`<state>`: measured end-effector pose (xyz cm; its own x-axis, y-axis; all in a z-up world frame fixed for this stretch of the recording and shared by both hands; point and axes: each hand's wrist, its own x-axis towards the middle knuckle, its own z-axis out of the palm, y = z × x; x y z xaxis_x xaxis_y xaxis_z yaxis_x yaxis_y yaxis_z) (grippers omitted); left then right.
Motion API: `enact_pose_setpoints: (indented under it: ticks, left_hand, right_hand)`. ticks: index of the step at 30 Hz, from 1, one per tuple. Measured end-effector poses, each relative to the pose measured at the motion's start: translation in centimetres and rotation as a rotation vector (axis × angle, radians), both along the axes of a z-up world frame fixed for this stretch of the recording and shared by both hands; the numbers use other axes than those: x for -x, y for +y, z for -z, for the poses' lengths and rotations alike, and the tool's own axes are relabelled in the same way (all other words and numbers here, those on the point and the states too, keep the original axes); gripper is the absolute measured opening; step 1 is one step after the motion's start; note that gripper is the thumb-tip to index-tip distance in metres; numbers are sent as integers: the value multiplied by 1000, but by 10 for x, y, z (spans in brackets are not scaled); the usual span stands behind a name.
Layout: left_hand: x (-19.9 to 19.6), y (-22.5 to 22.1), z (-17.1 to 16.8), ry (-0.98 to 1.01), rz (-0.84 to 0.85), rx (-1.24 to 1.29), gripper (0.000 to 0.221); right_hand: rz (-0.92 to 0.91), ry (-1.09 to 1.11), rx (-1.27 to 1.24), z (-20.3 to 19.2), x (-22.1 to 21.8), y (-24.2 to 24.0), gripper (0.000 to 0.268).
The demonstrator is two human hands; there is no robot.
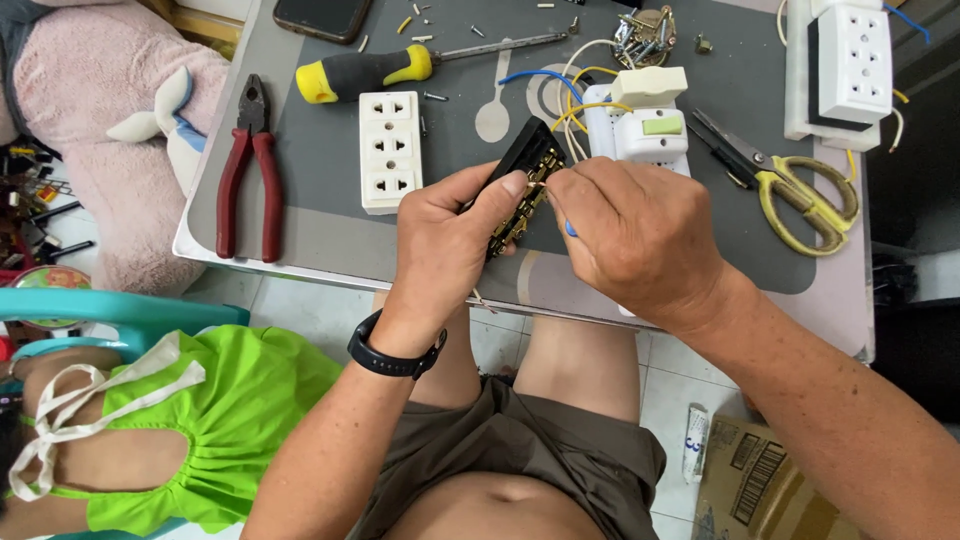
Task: The person is disassembling an electrical switch panel, installing a new component, and connecting wires using a screwdriver.
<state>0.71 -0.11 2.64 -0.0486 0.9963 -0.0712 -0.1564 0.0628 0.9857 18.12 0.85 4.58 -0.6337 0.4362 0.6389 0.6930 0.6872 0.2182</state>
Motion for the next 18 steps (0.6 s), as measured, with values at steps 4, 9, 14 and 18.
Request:
enact_pose_setpoints:
  ticks: [4,9,14,18]
  left_hand:
    - [-1,-3,-1,9,2,-19,26]
    - [0,-4,7,51,-13,-84,26]
    - [6,-5,4,82,76,-115,27]
    - [12,-3,6,82,169,-135,30]
  right_hand:
    - [106,541,755,-21,13,-10,8]
    - [344,645,1116,-41,16,-1,12]
    - [237,463,1040,-45,12,6,12]
    - [282,339,1050,-46,10,7,12]
